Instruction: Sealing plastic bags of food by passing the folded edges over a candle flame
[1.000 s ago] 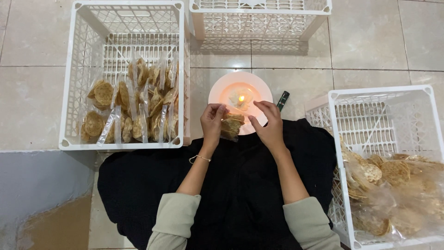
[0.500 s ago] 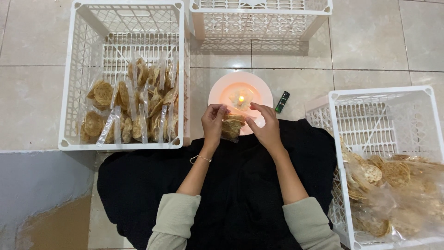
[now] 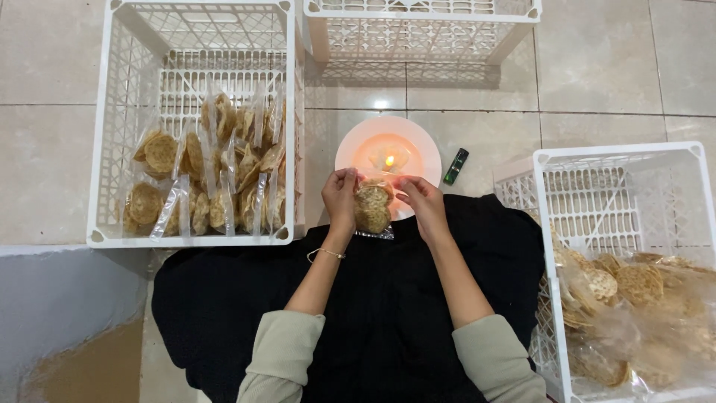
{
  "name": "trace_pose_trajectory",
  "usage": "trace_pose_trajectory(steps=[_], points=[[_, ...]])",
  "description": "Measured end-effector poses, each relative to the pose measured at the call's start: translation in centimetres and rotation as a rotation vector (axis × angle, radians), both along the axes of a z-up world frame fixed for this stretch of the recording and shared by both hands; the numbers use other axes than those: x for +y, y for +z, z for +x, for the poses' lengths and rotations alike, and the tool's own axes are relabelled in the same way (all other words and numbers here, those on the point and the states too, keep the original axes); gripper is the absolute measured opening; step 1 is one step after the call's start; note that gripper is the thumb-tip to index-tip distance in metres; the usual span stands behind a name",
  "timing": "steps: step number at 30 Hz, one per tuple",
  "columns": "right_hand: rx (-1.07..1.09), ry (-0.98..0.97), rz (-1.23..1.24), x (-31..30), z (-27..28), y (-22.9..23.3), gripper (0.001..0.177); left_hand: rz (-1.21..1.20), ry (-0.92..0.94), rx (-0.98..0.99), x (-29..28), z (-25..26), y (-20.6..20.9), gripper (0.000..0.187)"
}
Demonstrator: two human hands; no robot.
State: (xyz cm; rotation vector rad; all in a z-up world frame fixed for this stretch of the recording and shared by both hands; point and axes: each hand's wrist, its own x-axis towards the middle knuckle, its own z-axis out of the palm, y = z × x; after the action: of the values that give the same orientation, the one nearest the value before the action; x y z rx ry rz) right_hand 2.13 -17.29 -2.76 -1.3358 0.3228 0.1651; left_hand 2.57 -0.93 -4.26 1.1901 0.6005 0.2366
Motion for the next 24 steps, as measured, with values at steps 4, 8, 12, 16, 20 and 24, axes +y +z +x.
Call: trace_pose_trajectory(steps=[4,8,12,16,20,24], points=[[0.042,-0.035,-0.019,0.7,0.6,0.4,0.017,-0.01,0.008,0.028,0.0,0.6,-0.6,0.009],[0.086,-0.11,-0.053,1.2,1.7,-1.1,0.012,-0.065,0.022,0.043,0.1,1.1,-2.1,0.014],[0.113,-0.15,-0.063,1.4,2.2,-1.9,0.011,-0.081,0.022,0.072,0.2,1.4,-1.5,0.014],[0.144,-0.169,-0.059,1.2,2.8,-4.1,0.011,-0.114,0.008,0.064,0.2,1.7,-2.5,0.016],[0.166,-0.186,-0.064,1.0,3.2,-4.7,0.011,-0.131,-0.014,0.101,0.3,2.0,-3.0,0.031],[0.186,-0.188,-0.053,1.0,3.5,-5.2,0.012,-0.12,-0.015,0.137,0.5,2.0,-4.1,0.029]])
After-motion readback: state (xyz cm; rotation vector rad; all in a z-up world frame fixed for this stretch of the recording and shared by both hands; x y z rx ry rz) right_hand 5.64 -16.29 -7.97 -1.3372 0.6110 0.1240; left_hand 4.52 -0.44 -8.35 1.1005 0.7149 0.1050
